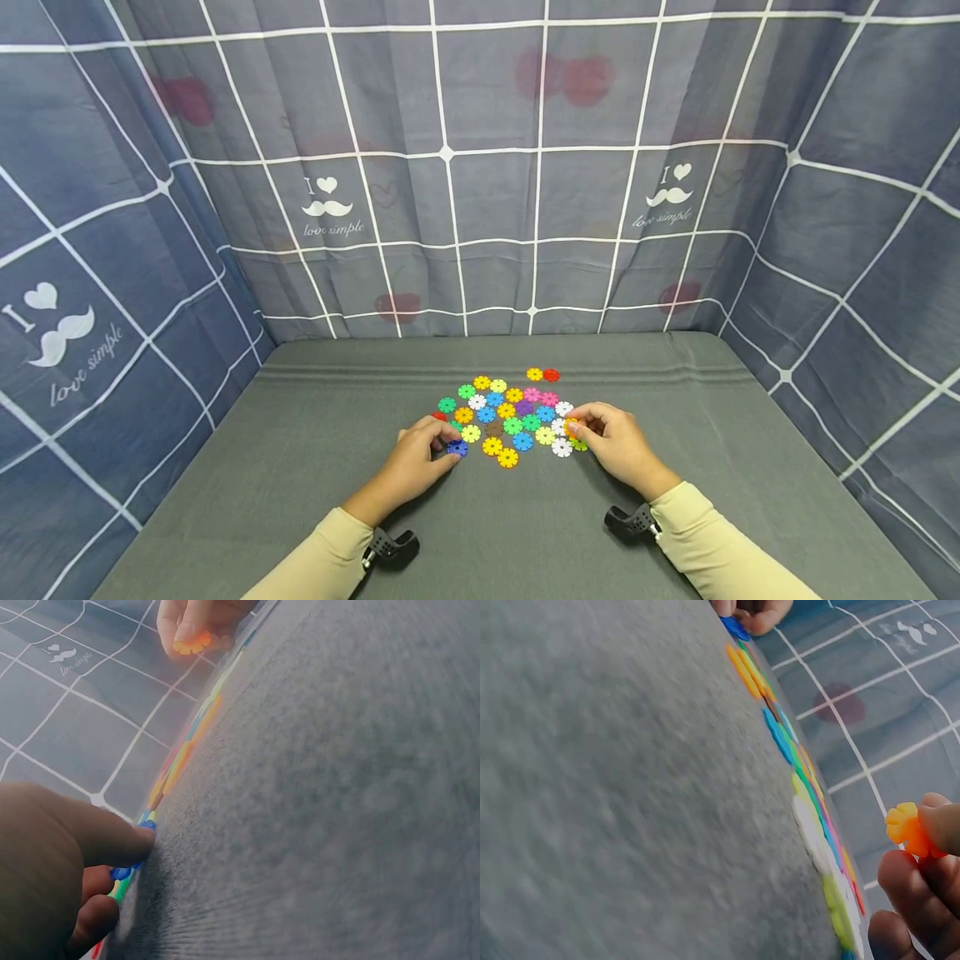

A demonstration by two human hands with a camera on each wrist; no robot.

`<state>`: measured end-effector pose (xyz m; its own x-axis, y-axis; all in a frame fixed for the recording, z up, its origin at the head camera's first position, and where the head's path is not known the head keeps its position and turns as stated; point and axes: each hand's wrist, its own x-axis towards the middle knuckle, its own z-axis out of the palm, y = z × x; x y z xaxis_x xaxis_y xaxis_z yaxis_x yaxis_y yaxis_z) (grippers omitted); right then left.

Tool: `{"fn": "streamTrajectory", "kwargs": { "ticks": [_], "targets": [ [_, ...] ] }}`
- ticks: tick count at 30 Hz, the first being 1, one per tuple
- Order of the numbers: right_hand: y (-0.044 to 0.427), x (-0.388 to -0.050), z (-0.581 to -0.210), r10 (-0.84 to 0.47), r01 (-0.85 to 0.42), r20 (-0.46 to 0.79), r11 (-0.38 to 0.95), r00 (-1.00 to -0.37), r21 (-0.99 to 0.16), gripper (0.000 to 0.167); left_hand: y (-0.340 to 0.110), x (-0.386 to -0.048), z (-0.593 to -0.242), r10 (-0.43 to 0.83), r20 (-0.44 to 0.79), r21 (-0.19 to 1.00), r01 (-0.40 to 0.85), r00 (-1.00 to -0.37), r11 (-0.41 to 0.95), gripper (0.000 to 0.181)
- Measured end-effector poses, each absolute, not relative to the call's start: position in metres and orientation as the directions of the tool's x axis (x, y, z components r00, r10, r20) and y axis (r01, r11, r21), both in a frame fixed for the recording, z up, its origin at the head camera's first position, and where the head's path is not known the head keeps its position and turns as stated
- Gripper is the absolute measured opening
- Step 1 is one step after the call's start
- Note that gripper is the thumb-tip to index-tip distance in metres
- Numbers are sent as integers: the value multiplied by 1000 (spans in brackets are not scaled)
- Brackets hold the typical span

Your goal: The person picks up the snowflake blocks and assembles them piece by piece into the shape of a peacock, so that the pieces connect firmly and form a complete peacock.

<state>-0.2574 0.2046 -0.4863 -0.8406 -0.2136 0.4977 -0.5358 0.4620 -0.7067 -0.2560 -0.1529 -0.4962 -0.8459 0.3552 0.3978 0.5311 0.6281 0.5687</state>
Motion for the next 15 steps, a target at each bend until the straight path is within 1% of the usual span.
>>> {"fn": "streamTrajectory", "kwargs": {
  "ticks": [4,8,12,15],
  "targets": [
    [196,-250,-486,-203,-522,487,459,-849,-719,12,-152,-255,-497,353,385,577,520,-853,629,28],
    [187,-243,-482,-194,-480,441,441,-876,-759,12,-149,-253,-496,349,387,603,520,-854,605,28],
    [178,-236,-479,-219,-407,349,343,-911,-847,12,-144,-249,-493,342,395,646,523,-853,557,18],
    [170,-231,-479,-268,-343,281,226,-922,-912,13,-139,-244,-491,333,374,696,499,-866,517,12]
  ]
}}
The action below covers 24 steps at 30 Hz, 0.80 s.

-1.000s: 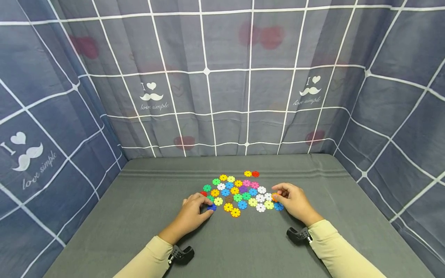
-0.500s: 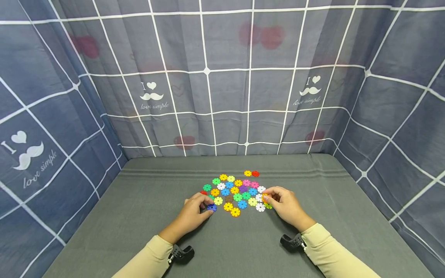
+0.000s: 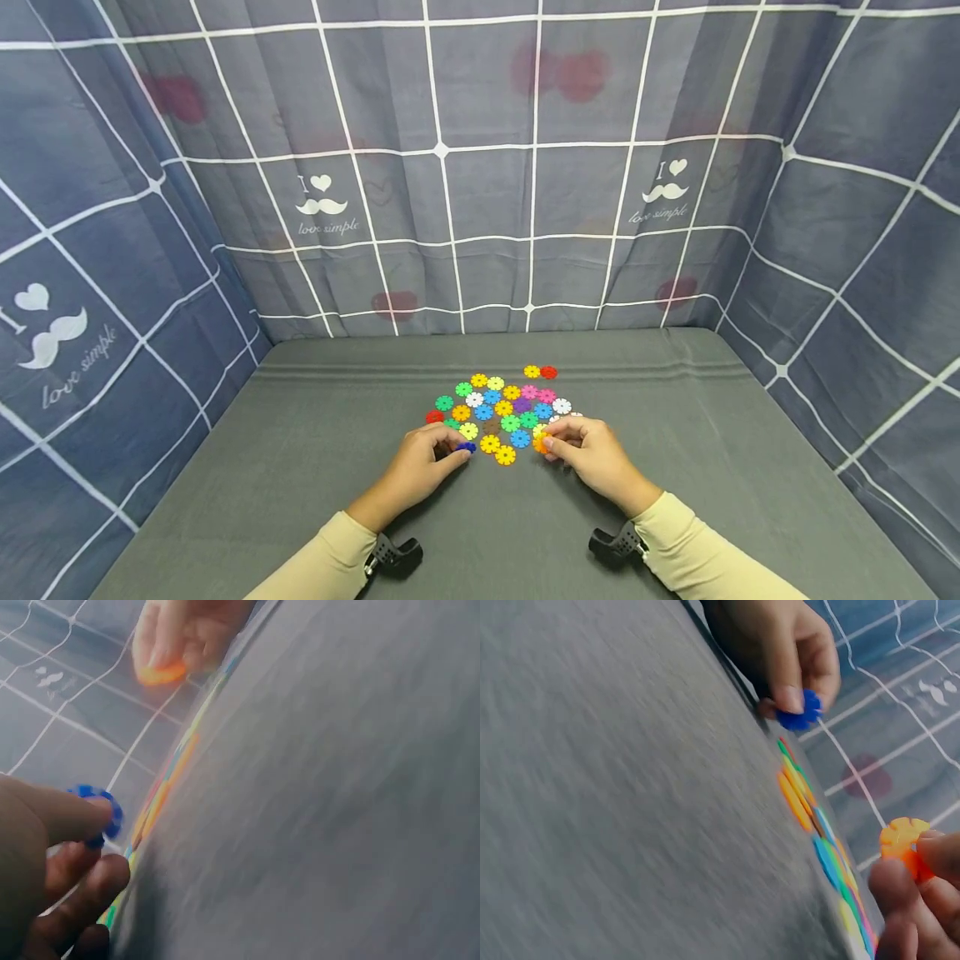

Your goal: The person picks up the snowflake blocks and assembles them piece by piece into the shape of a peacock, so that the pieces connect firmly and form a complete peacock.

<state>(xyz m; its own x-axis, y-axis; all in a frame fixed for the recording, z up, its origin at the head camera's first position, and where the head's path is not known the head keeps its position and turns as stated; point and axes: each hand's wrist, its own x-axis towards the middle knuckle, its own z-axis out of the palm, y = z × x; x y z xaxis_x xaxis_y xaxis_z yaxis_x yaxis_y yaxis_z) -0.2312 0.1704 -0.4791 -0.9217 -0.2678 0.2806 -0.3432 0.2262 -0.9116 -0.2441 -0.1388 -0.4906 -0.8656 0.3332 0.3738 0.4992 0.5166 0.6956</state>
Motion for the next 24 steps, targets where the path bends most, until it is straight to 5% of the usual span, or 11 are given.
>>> {"fn": "streamTrajectory", "kwargs": {
  "ticks": [9,24],
  "targets": [
    [149,-220,-482,-401,-186,190,-48,-896,-981,37,-116,-225,-487,383,349,822,475,-855,313,10],
    [147,-209,-479,-463,-123,170,-131,-870,-984,44,-105,-218,-485,376,451,774,565,-809,286,7]
  ]
}}
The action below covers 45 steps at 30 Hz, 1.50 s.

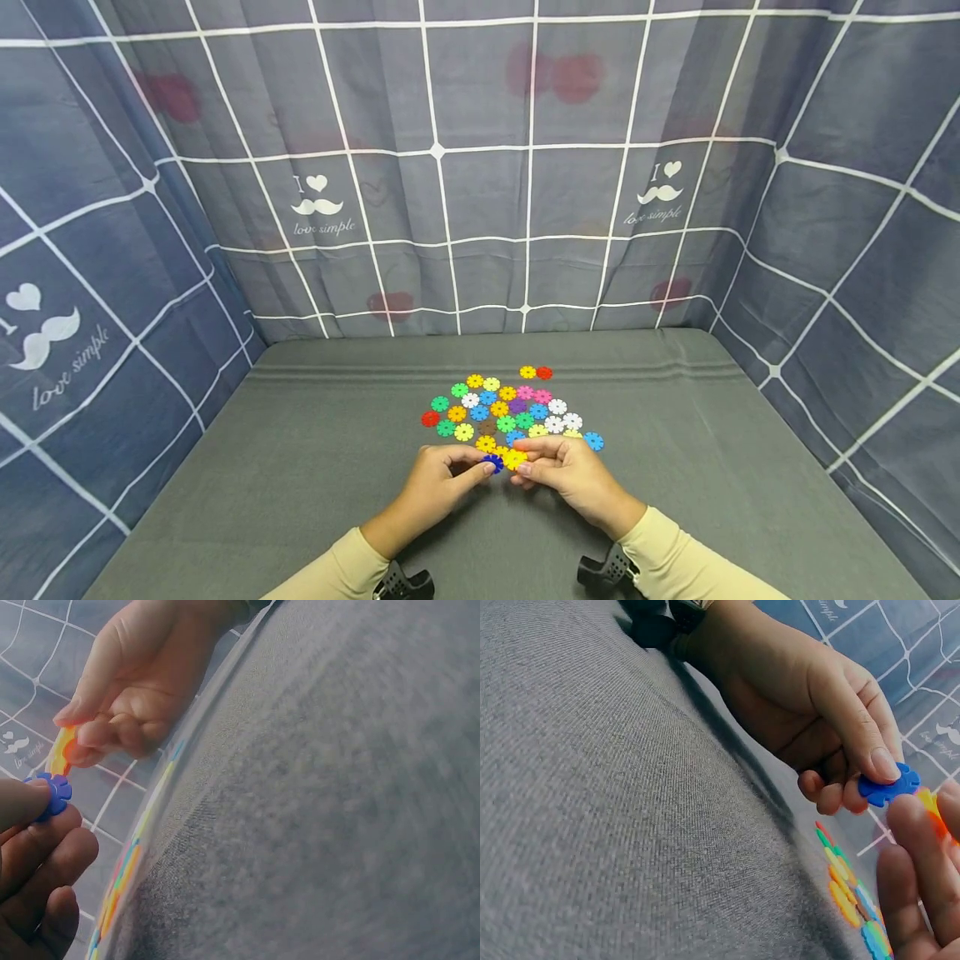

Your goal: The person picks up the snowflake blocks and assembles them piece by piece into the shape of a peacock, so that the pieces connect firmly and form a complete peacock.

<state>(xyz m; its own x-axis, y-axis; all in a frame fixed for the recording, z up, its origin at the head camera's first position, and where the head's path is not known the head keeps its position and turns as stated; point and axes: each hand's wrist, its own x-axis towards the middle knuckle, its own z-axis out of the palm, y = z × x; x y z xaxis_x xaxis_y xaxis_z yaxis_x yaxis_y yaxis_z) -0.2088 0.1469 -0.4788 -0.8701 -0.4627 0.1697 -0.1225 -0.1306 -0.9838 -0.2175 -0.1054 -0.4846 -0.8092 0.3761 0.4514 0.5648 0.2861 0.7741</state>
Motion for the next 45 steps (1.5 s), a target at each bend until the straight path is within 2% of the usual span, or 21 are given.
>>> {"fn": "streamTrajectory", "kwargs": {
  "ticks": [4,15,18,20,22,24,26,29,31,34,37,40,43,45],
  "targets": [
    [147,-208,-480,-503,-121,174,-138,-847,-983,42,-105,-218,-487,383,491,740,607,-782,290,8],
    [141,-206,-484,-545,-77,177,-200,-820,-977,39,-103,-218,-484,415,648,564,769,-639,302,6],
    [141,-210,-484,-545,-108,190,-179,-816,-978,40,-102,-222,-484,397,665,560,774,-633,297,5],
    [143,-213,-484,-533,-158,214,-149,-819,-976,42,-102,-224,-484,360,660,594,752,-659,285,6],
    [144,-217,-485,-496,-245,251,-78,-831,-966,40,-102,-226,-483,310,638,650,709,-705,274,6],
    [144,-221,-487,-449,-382,313,69,-837,-922,35,-103,-229,-485,255,610,703,661,-750,260,7],
    [142,-225,-490,-425,-512,383,248,-820,-823,27,-103,-230,-486,202,587,742,621,-784,252,9],
    [135,-232,-492,-452,-648,466,474,-760,-597,20,-105,-232,-489,149,565,773,584,-811,249,11],
    [128,-238,-491,-497,-685,472,542,-728,-486,22,-106,-233,-489,127,563,777,576,-816,255,12],
    [119,-248,-486,-551,-690,416,591,-724,-418,22,-105,-233,-487,106,561,778,567,-821,270,11],
    [114,-256,-481,-564,-653,333,609,-756,-451,19,-105,-234,-488,99,547,783,550,-831,291,11],
    [116,-261,-478,-550,-596,268,592,-791,-542,21,-107,-235,-491,98,520,804,525,-848,277,9],
    [124,-262,-477,-524,-547,255,535,-813,-643,25,-110,-236,-492,96,507,822,514,-857,246,8],
    [128,-263,-477,-503,-510,262,456,-823,-729,21,-112,-237,-493,97,507,826,515,-857,229,8]
  ]
}}
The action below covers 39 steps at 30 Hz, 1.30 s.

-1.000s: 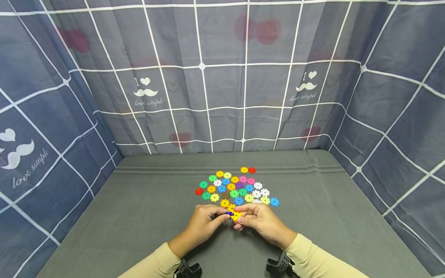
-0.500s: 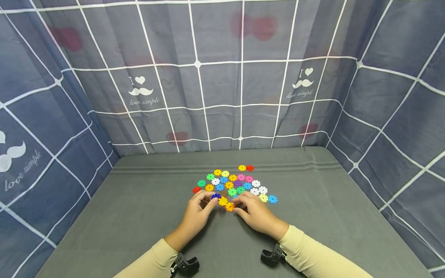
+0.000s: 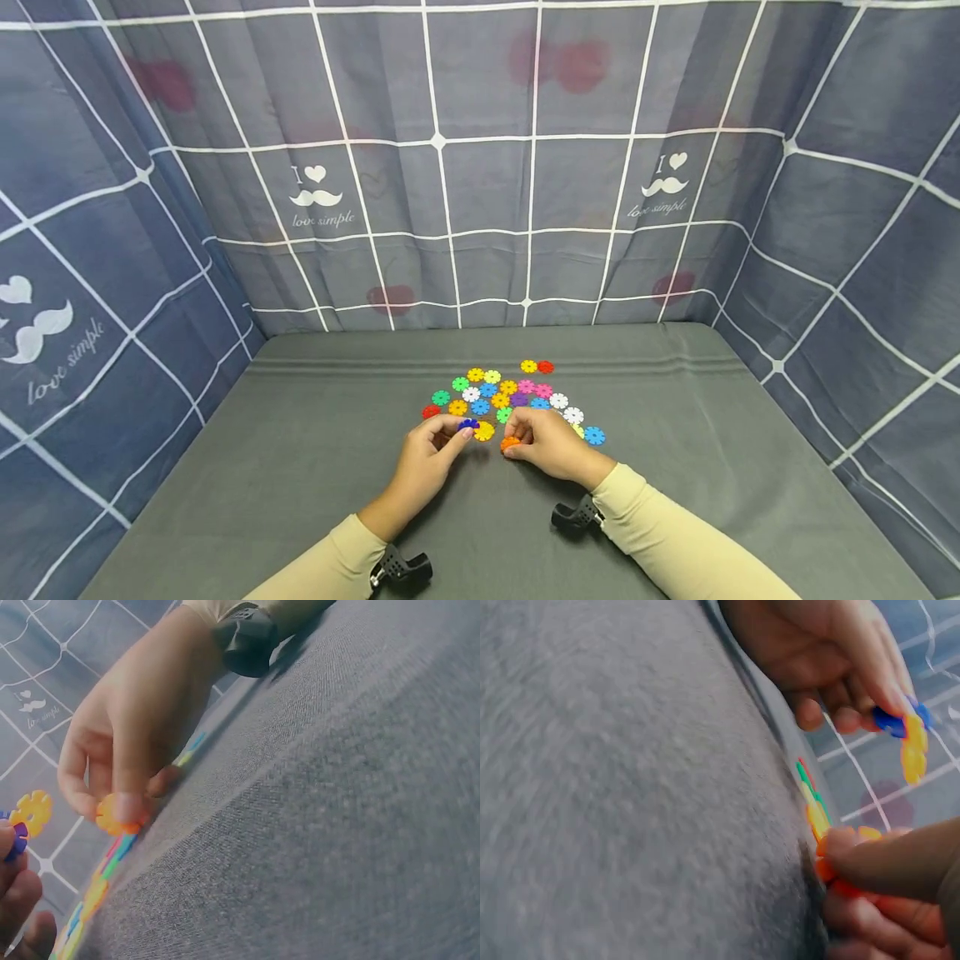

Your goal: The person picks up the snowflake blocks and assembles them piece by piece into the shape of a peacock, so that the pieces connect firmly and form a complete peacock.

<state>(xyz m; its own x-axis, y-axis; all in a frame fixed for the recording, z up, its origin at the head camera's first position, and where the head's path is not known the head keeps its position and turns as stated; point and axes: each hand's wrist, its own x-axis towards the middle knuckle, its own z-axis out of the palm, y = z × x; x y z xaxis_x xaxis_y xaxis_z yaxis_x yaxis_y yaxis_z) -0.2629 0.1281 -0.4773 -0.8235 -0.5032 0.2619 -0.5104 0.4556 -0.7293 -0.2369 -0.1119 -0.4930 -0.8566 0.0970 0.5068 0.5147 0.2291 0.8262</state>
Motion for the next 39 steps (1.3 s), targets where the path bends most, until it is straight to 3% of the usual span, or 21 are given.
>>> {"fn": "streamTrajectory", "kwargs": {
  "ticks": [6,12,25,33,39],
  "targets": [
    [135,-260,-475,-444,-310,230,115,-866,-944,23,-114,-238,-495,159,582,736,600,-797,315,12],
    [132,-253,-470,-493,-131,140,-53,-859,-990,38,-114,-235,-495,251,689,572,723,-679,386,19],
    [126,-251,-471,-566,-170,160,-36,-809,-985,35,-116,-233,-495,291,731,500,774,-618,388,16],
    [127,-248,-471,-594,-279,216,14,-775,-960,33,-118,-233,-493,302,734,509,787,-608,349,13],
    [128,-245,-475,-632,-264,225,-34,-741,-964,27,-118,-231,-492,351,719,532,800,-600,277,16]
  ]
}}
